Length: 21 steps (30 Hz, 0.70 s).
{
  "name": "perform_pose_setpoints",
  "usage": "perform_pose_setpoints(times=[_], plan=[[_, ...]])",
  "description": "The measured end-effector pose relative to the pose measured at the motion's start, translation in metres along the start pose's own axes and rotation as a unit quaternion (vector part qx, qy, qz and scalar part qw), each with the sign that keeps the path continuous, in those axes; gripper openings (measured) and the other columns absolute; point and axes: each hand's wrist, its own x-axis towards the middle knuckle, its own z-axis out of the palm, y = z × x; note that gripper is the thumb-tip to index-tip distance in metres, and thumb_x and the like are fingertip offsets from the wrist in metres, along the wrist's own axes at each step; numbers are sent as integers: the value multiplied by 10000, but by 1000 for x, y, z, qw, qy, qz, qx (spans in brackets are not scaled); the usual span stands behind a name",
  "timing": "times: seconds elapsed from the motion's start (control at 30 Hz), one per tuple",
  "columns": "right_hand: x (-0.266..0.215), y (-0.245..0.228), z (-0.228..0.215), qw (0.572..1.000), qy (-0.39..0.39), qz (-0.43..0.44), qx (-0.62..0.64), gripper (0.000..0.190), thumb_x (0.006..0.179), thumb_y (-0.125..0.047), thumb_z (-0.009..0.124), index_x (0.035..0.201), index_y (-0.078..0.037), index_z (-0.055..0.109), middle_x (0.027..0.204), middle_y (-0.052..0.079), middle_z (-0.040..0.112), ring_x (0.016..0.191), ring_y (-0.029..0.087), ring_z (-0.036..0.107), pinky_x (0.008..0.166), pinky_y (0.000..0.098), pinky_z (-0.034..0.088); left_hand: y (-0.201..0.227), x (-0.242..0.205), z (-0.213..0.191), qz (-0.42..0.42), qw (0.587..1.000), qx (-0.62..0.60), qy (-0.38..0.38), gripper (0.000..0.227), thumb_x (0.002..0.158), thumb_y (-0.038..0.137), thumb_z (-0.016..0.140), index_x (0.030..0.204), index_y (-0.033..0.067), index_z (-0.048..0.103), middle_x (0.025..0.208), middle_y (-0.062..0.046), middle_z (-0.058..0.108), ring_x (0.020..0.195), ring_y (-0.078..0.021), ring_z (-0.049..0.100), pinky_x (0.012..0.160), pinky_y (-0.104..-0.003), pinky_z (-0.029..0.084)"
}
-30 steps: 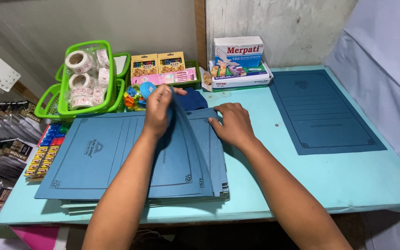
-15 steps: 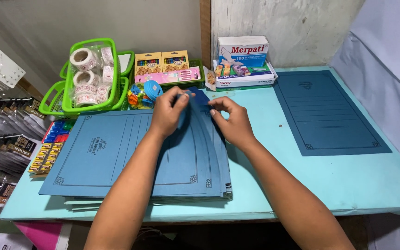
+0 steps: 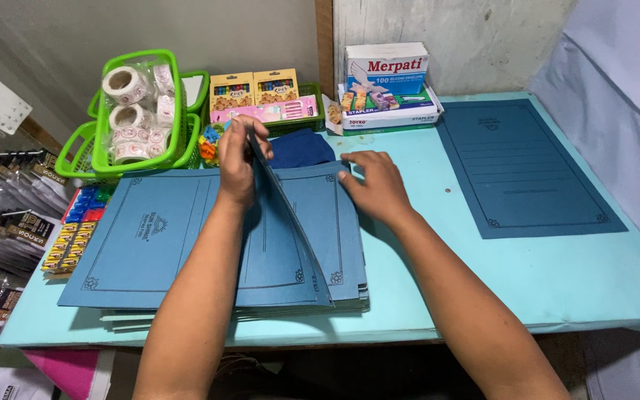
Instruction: The person picks up blue file folders from a stack on a light blue table, opens them to display the interior, and then folds them back closed. They repeat this process with several folders, placing the folded ones into a separate pile.
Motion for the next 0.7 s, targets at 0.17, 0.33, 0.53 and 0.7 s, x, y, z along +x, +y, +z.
perform_pose_setpoints(times=[0.17,0.33,0.53,0.7], plan=[[1,-1,5,997,-60,27,-35,373,871,-298,735,1202,-125,732,1260,109,676,1222,312,550,1049,440,414,-7,-3,-2,0,1000,-13,-10,545,1088,555,438,892,64,571,752,-50,547,703,-155,560,678,-289,486],[2,-4,4,997,-63,36,-15,350,839,-239,762,1157,-106,706,1215,90,674,1210,294,556,1036,423,411,4,-5,5,-30,1000,-3,-8,506,1055,527,433,900,73,592,751,-56,583,697,-155,578,668,-286,498],[1,-4,10,993,49,-104,30,234,865,-64,735,1096,-89,702,1044,42,738,1084,257,647,988,409,453,-22,-2,-7,92,985,143,-39,550,1178,434,455,802,33,452,769,-15,406,764,-97,379,752,-284,343],[-3,-14,12,941,11,29,336,268,1031,-45,635,1299,-40,647,982,85,703,858,116,609,770,252,496,-4,-10,14,54,967,235,-86,438,1101,378,510,853,17,495,761,-24,435,759,-111,389,675,-317,350]])
